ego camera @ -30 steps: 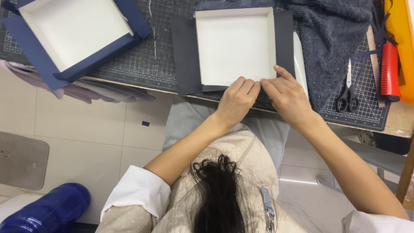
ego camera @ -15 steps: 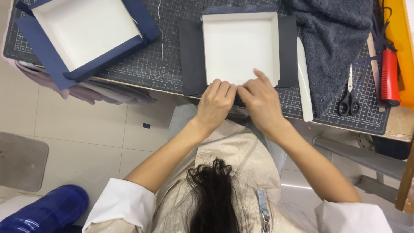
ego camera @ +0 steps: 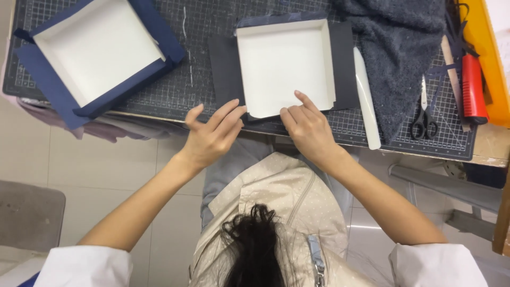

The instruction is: Assembling and covering gift boxes with decorative paper using glue, a brush, and a bone folder.

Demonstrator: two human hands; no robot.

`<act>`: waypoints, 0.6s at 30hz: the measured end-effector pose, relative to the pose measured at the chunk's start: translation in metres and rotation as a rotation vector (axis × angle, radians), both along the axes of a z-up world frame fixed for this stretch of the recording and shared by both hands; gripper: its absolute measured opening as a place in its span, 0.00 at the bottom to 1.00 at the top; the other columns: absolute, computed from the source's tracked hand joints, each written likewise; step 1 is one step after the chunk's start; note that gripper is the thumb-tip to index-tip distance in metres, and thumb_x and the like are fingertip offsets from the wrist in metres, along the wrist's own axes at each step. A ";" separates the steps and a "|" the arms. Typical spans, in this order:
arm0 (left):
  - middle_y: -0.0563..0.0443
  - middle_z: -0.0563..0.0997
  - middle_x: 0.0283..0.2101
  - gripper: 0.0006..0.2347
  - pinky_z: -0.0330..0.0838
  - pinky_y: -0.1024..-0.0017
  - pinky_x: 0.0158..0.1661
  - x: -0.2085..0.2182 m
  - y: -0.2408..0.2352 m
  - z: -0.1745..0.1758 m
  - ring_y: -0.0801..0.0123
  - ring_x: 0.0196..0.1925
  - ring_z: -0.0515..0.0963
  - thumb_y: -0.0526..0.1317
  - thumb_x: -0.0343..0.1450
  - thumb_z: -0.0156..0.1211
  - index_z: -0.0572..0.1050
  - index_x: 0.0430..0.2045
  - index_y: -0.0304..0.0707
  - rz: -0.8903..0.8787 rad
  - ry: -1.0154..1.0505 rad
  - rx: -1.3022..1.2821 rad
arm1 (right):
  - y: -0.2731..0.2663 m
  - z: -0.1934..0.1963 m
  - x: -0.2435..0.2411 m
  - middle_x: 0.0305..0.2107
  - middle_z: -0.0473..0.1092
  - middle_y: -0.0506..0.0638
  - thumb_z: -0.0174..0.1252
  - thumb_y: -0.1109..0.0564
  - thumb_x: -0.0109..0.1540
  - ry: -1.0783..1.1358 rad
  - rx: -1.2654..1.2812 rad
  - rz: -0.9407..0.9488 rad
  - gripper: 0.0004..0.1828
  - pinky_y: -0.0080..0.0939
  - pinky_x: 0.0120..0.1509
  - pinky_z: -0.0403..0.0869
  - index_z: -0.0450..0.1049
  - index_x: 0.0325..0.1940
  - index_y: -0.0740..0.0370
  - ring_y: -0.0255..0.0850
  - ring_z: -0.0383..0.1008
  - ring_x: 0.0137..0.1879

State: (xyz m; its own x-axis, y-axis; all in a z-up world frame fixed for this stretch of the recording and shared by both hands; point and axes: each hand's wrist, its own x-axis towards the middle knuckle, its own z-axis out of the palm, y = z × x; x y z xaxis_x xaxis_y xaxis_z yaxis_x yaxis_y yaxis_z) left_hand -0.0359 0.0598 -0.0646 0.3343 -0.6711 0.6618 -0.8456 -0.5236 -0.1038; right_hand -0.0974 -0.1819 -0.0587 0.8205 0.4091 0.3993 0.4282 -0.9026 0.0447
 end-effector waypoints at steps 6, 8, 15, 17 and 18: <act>0.52 0.79 0.54 0.04 0.35 0.39 0.57 0.008 -0.017 0.004 0.66 0.60 0.74 0.33 0.70 0.66 0.77 0.27 0.43 -0.108 0.054 0.012 | -0.002 0.000 -0.005 0.27 0.77 0.53 0.59 0.64 0.63 0.038 0.091 -0.019 0.05 0.51 0.71 0.68 0.80 0.40 0.63 0.43 0.81 0.38; 0.52 0.79 0.54 0.04 0.33 0.39 0.58 0.006 -0.017 0.002 0.66 0.61 0.74 0.33 0.70 0.65 0.77 0.27 0.42 -0.130 0.086 0.033 | -0.003 -0.001 -0.007 0.28 0.77 0.52 0.59 0.63 0.63 0.056 0.119 -0.031 0.06 0.51 0.72 0.67 0.81 0.41 0.62 0.43 0.81 0.39; 0.52 0.79 0.48 0.03 0.37 0.40 0.56 0.007 -0.020 -0.004 0.69 0.59 0.75 0.29 0.70 0.63 0.78 0.28 0.38 -0.165 0.120 0.101 | -0.005 -0.007 -0.007 0.30 0.78 0.52 0.59 0.61 0.64 0.058 0.144 -0.045 0.07 0.51 0.73 0.65 0.81 0.43 0.60 0.43 0.81 0.42; 0.54 0.79 0.47 0.03 0.36 0.40 0.57 0.015 -0.021 -0.009 0.70 0.59 0.75 0.29 0.70 0.63 0.79 0.28 0.39 -0.191 0.109 0.113 | -0.013 -0.003 -0.004 0.32 0.78 0.52 0.58 0.58 0.64 0.054 0.159 -0.046 0.09 0.52 0.73 0.64 0.82 0.45 0.58 0.43 0.80 0.44; 0.55 0.79 0.47 0.04 0.37 0.40 0.57 0.016 -0.020 -0.013 0.71 0.58 0.75 0.29 0.71 0.62 0.78 0.28 0.39 -0.219 0.125 0.111 | -0.018 0.003 -0.005 0.41 0.77 0.52 0.61 0.55 0.64 0.033 0.237 -0.077 0.10 0.52 0.71 0.65 0.81 0.49 0.53 0.46 0.78 0.50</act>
State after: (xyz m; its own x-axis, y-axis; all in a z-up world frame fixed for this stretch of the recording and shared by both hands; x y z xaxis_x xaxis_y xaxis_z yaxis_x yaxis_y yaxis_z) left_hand -0.0202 0.0401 -0.0771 0.2475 -0.8024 0.5431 -0.9474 -0.3179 -0.0380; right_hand -0.1023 -0.1999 -0.0562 0.8599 0.2429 0.4490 0.3554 -0.9163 -0.1849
